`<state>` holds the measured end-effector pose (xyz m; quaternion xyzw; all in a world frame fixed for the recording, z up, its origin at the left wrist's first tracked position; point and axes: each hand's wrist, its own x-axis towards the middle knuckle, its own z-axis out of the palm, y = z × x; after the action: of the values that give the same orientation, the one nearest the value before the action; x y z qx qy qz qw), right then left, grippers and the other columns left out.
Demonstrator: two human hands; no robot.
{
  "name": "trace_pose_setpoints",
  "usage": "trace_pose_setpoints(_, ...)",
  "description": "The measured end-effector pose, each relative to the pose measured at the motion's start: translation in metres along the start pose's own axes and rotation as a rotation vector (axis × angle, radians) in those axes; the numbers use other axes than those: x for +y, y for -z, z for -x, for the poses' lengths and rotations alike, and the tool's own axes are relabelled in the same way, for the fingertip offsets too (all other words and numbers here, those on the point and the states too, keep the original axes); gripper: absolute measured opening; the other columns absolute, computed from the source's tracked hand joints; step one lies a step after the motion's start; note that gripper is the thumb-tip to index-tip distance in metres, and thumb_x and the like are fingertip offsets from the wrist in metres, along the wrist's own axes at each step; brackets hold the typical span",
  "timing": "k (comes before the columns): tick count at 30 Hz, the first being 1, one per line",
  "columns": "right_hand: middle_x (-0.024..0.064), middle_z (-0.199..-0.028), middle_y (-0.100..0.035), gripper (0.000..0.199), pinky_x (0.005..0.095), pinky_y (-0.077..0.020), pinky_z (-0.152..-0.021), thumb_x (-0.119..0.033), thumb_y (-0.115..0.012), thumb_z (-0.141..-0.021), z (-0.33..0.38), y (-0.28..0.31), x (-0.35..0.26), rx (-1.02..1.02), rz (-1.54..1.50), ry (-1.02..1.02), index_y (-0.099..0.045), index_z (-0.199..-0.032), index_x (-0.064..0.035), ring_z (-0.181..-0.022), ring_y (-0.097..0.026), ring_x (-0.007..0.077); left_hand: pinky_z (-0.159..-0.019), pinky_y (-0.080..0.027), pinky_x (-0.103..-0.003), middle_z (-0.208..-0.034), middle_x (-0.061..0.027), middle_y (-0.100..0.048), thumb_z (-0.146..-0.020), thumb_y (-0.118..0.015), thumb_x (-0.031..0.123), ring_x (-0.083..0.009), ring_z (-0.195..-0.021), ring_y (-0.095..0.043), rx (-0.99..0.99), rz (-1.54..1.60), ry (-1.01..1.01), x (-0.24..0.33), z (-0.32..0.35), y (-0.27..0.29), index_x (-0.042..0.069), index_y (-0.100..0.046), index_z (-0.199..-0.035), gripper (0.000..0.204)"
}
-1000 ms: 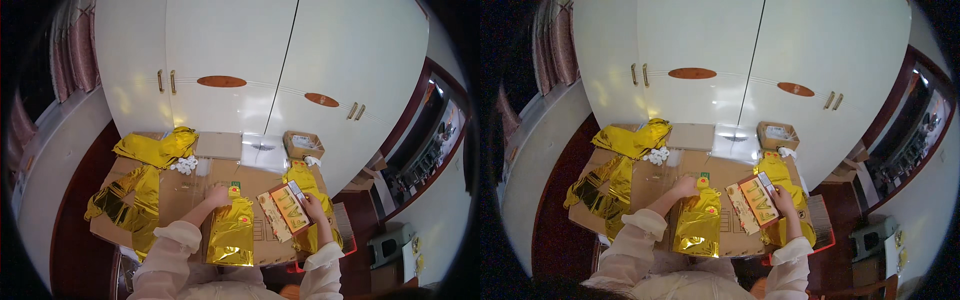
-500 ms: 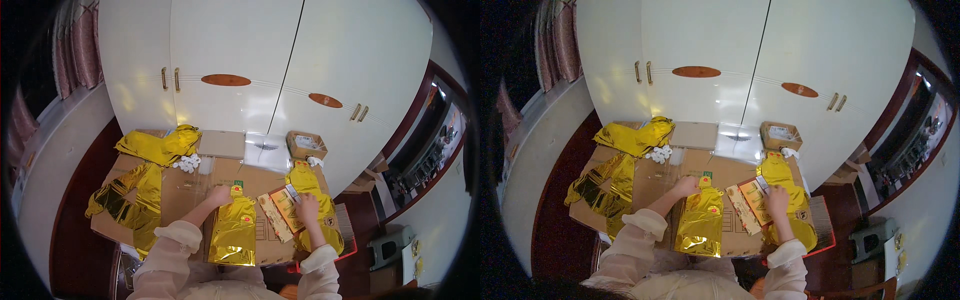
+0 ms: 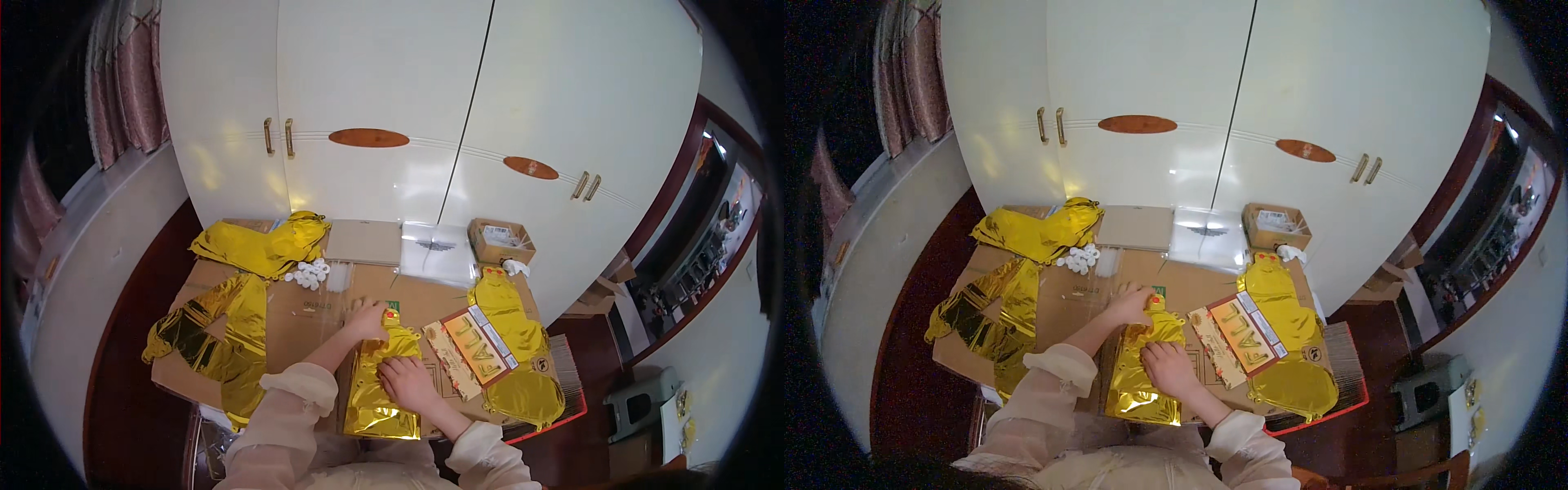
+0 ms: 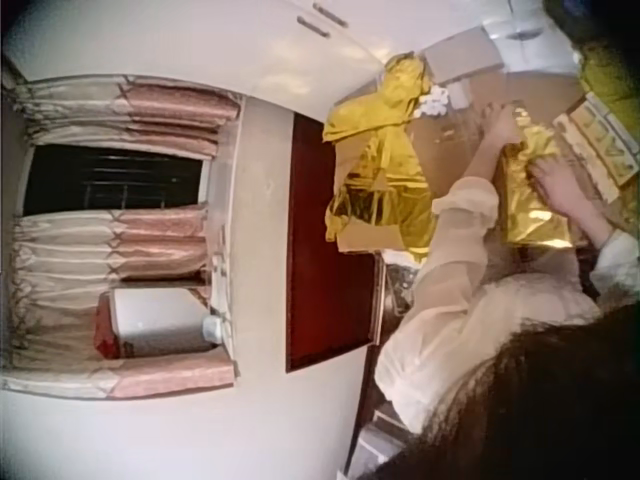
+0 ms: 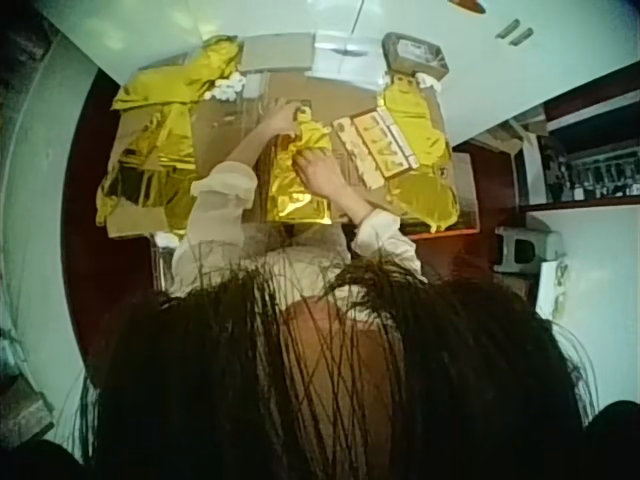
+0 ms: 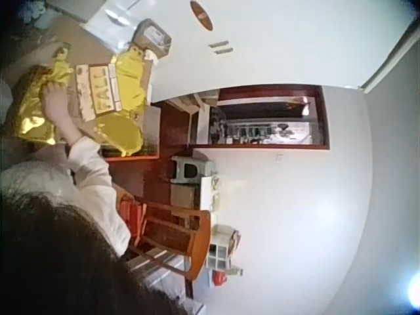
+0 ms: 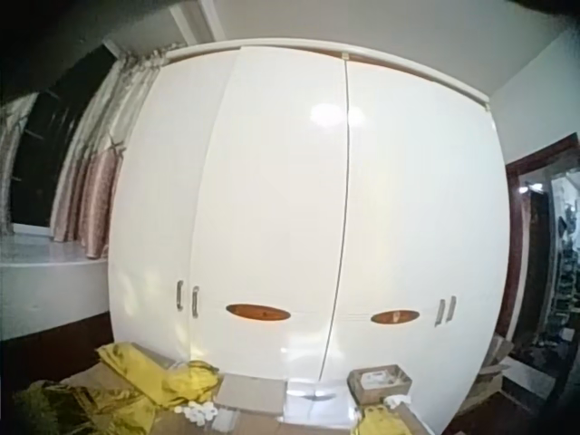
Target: Folding gold-colored foil bags and preparing them for shipping in cardboard boxes.
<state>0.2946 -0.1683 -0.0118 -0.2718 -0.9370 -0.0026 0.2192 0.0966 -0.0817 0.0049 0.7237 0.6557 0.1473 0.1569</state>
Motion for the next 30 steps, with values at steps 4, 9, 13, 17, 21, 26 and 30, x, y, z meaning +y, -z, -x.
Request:
trace_pose_setpoints(4, 0.0061, -0.111, -0.063, 0.031, 0.0382, -0.0404, -0.095, -0.021, -0.062, -0.084, 0.003, -0.002, 0.001, 0.027, 0.024, 0.007, -0.063, -0.112, -0.0079, -0.106, -0.057, 0.022, -0.104, -0.039, -0.047, -0.129, -0.0186, -0.049, -0.056, -0.084, 0.033, -0.0427, -0.126, -0.04, -0.161, -0.017, -0.026, 0.009, -0.018, 0.009, 0.011, -0.062, -0.117, 0.069)
trace_pose_setpoints(9, 0.0056, -0.113, -0.063, 0.031, 0.0393, -0.0393, -0.098, -0.021, -0.063, -0.084, 0.002, -0.005, -0.001, 0.041, 0.017, -0.001, -0.063, -0.113, -0.0087, -0.108, -0.057, 0.0218, -0.098, -0.044, -0.045, -0.115, -0.0205, -0.063, -0.059, -0.082, 0.035, -0.0395, -0.111, -0.056, -0.172, -0.106, -0.153, -0.003, -0.038, -0.008, 0.009, -0.068, -0.109, 0.058)
trace_pose_setpoints(13, 0.0054, -0.112, -0.062, 0.031, 0.0401, -0.0385, -0.099, -0.021, -0.063, -0.085, 0.005, -0.004, 0.0, 0.041, 0.02, -0.013, -0.064, -0.113, -0.0095, -0.109, -0.056, 0.0215, -0.088, -0.051, -0.044, -0.1, -0.0195, -0.069, -0.066, -0.078, 0.033, -0.0377, -0.094, -0.065, -0.159, 0.137, -0.131, 0.001, -0.023, -0.001, 0.008, -0.069, -0.107, 0.05)
trace_pose_setpoints(17, 0.006, -0.112, -0.061, 0.031, 0.0405, -0.0373, -0.1, -0.021, -0.063, -0.084, 0.007, -0.01, 0.001, 0.073, 0.025, -0.013, -0.064, -0.111, -0.0086, -0.112, -0.054, 0.0232, -0.081, -0.051, -0.044, -0.095, -0.016, -0.069, -0.072, -0.072, 0.026, -0.0359, -0.092, -0.065, -0.047, 0.048, -0.245, 0.008, 0.004, 0.012, 0.008, -0.068, -0.104, 0.036)
trace_pose_setpoints(21, 0.0065, -0.105, -0.059, 0.03, 0.0415, -0.0379, -0.098, -0.022, -0.064, -0.082, 0.006, -0.01, 0.0, 0.112, 0.025, -0.01, -0.064, -0.11, -0.0091, -0.108, -0.054, 0.0246, -0.075, -0.046, -0.039, -0.082, -0.0071, -0.064, -0.075, -0.067, 0.019, -0.0259, -0.086, -0.063, 0.217, -0.162, -0.595, 0.005, 0.039, 0.012, 0.011, -0.064, -0.087, 0.015)
trace_pose_setpoints(26, 0.0082, -0.096, -0.055, 0.036, 0.042, -0.0408, -0.087, -0.024, -0.07, -0.078, 0.009, -0.001, -0.005, 0.114, 0.052, -0.045, -0.061, -0.108, -0.006, -0.098, -0.054, 0.0268, -0.071, -0.042, -0.032, -0.079, 0.0005, -0.057, -0.078, -0.058, 0.02, -0.0171, -0.08, -0.057, 0.382, -0.335, -0.852, 0.0, 0.065, -0.001, 0.014, -0.058, -0.078, 0.006)
trace_pose_setpoints(30, 0.0131, -0.105, -0.055, 0.044, 0.045, -0.041, -0.089, -0.023, -0.072, -0.075, 0.017, -0.014, -0.002, 0.201, 0.046, -0.124, -0.058, -0.111, -0.0028, -0.103, -0.053, 0.032, -0.07, -0.043, -0.03, -0.081, 0.0017, -0.057, -0.08, -0.057, 0.019, -0.0157, -0.079, -0.057, 0.336, -0.431, -0.883, 0.0, 0.072, -0.006, 0.013, -0.058, -0.078, 0.006)
